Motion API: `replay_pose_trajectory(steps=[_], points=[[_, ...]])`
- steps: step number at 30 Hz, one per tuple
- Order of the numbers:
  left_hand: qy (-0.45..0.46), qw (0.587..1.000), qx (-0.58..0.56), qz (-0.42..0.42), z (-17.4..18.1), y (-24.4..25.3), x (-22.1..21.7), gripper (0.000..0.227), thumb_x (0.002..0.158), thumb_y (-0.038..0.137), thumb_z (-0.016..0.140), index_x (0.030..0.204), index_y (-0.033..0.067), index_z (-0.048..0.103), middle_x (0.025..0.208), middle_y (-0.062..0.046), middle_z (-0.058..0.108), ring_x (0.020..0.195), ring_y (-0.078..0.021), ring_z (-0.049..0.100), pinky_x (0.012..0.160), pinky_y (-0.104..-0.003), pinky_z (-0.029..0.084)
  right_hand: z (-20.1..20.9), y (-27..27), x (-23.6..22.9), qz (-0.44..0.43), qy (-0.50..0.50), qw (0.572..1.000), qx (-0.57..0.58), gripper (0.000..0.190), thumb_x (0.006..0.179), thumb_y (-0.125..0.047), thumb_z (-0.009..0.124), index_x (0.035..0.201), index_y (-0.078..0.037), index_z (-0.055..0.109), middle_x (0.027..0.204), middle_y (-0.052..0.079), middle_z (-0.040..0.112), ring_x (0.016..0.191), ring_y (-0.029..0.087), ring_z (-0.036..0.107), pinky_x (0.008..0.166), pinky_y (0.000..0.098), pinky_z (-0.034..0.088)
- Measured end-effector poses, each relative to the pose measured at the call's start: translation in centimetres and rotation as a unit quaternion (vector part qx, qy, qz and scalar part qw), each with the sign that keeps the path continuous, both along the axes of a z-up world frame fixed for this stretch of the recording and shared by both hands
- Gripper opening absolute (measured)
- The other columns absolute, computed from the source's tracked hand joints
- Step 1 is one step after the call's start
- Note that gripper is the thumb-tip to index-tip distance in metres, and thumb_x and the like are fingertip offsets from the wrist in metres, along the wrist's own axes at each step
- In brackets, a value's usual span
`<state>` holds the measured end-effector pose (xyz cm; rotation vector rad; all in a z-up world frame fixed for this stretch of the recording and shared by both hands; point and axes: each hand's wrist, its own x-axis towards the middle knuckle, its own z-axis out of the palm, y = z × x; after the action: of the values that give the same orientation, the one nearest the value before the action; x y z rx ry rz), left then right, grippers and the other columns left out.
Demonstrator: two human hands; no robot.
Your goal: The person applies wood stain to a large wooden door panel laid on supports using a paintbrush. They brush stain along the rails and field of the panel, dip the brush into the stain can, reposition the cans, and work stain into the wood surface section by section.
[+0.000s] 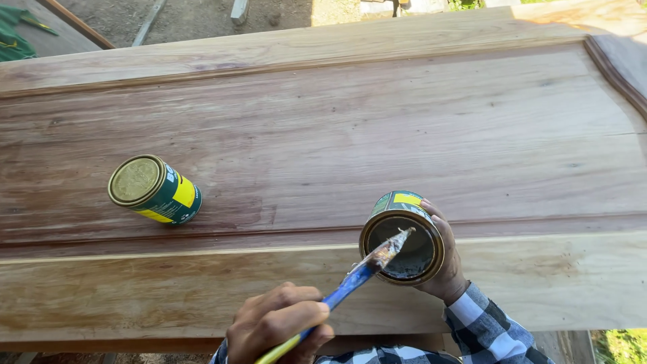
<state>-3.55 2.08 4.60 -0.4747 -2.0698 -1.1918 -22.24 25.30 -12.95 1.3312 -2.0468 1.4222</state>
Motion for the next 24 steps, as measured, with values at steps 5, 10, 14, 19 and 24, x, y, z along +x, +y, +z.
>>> replay_pose_trajectory(steps=[5,10,14,19,24], points=[[-0.042,0.999,0.019,-0.004,0.9,1.7,-0.8,0.02,0.096,0.011,0.078,0.109,0.0063,0.062,0.083,-0.011,0.072,0.07,-0.0174,0.076,0.063,-0.03,0.062,-0.1,1.0,0.7,-0.021,0.002,1.0,0.006,0.141,0.054,-0.035,0.1,0.158,-0.02,0.006,0.156,0.021,0.032,0.15,0.043,0.031,0.118,0.0552,0.043],[-0.09,0.993,0.061,0.054,0.9,3.6,-1.6,0.018,0.089,0.006,0.079,0.1,0.0053,0.065,0.081,-0.01,0.075,0.063,-0.0167,0.074,0.057,-0.03,0.058,1.0,0.8,1.4,-0.062,0.034,0.997,0.011,0.141,0.053,-0.037,0.101,0.158,-0.021,0.008,0.157,0.023,0.028,0.147,0.044,0.035,0.116,0.0566,0.044],[-0.092,0.995,0.034,0.008,0.1,4.0,-2.7,0.016,0.092,0.004,0.076,0.105,0.0047,0.066,0.087,-0.01,0.074,0.07,-0.0184,0.076,0.06,-0.03,0.058,1.2,1.1,1.7,-0.08,0.052,0.995,0.001,0.14,0.053,-0.037,0.1,0.158,-0.022,0.008,0.156,0.023,0.029,0.146,0.044,0.036,0.116,0.059,0.042],[-0.094,0.994,-0.03,-0.037,-1.4,4.6,-5.0,0.017,0.097,0.007,0.075,0.109,0.0042,0.064,0.093,-0.01,0.072,0.076,-0.0217,0.074,0.063,-0.033,0.06,1.3,1.7,2.2,-0.074,0.062,0.995,0.003,0.137,0.055,-0.036,0.099,0.158,-0.024,0.008,0.156,0.023,0.03,0.147,0.043,0.036,0.118,0.0595,0.042],[-0.144,0.979,-0.12,-0.079,-1.6,4.3,-6.6,0.019,0.093,0.016,0.078,0.108,0.0098,0.068,0.088,-0.007,0.071,0.077,-0.0239,0.073,0.064,-0.035,0.06,0.5,2.4,2.8,-0.027,-0.017,0.999,0.013,0.138,0.055,-0.037,0.098,0.157,-0.023,0.007,0.156,0.025,0.03,0.149,0.044,0.032,0.118,0.0576,0.042]])
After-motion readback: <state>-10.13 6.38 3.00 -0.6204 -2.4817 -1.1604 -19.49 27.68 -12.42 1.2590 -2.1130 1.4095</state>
